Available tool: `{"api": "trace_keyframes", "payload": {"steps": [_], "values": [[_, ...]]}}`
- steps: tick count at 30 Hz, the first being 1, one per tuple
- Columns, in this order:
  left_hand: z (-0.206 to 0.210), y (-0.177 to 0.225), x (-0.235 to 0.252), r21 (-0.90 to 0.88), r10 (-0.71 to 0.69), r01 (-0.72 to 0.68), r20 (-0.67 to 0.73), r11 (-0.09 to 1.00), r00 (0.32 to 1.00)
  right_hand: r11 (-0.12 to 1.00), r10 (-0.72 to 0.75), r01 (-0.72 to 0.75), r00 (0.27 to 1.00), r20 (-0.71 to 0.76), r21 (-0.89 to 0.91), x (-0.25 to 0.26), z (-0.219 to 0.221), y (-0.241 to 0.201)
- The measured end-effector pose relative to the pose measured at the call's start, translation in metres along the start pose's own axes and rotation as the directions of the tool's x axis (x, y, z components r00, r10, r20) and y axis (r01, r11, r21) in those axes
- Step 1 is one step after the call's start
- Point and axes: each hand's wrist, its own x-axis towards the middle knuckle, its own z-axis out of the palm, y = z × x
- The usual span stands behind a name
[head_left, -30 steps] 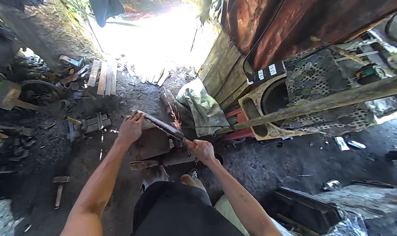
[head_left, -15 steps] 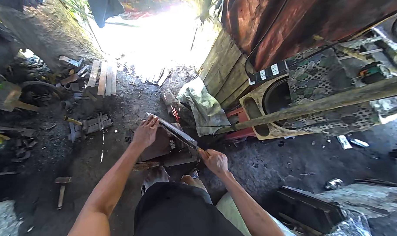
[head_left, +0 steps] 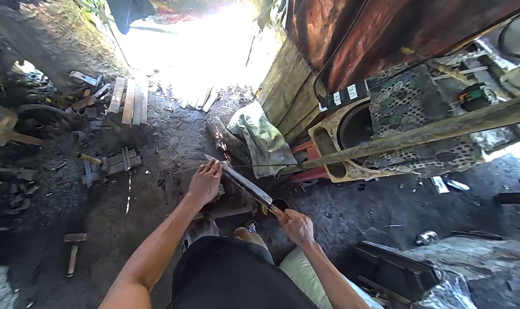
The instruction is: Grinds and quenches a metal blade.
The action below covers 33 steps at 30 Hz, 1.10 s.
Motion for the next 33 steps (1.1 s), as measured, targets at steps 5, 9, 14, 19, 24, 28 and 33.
{"api": "trace_keyframes", "payload": {"steps": [5,9,14,19,24,28,33], "values": [[-0.004,-0.017,-0.004,0.035,-0.073,0.073,-0.008,0.997,0.997,0.998,-0.045,0.045,0.999,-0.003,0.05,0.025,0.009,-0.019],[-0.02,-0.086,-0.009,0.077,-0.13,0.135,-0.07,0.988,0.989,0.993,-0.094,0.086,0.99,0.101,0.077,0.087,0.024,-0.071],[-0.024,-0.105,-0.004,0.096,-0.145,0.151,-0.064,0.984,0.987,0.998,-0.056,0.051,0.984,0.169,0.036,0.103,0.021,-0.083],[-0.011,-0.029,-0.003,-0.018,-0.074,0.075,0.012,0.997,0.997,0.999,0.05,-0.05,0.984,0.168,-0.006,0.032,-0.002,-0.026],[0.004,0.017,-0.009,-0.052,0.068,-0.066,0.026,0.996,0.997,1.0,0.02,-0.02,0.999,0.035,0.003,-0.025,-0.022,0.01],[0.001,-0.022,-0.012,-0.022,0.013,-0.013,-0.021,1.0,1.0,0.998,0.052,-0.056,0.99,0.131,0.029,0.002,-0.013,-0.035],[-0.019,-0.103,-0.009,0.048,-0.052,0.056,-0.078,0.997,0.996,0.996,0.041,-0.058,0.976,0.212,0.071,0.071,0.014,-0.097]]}}
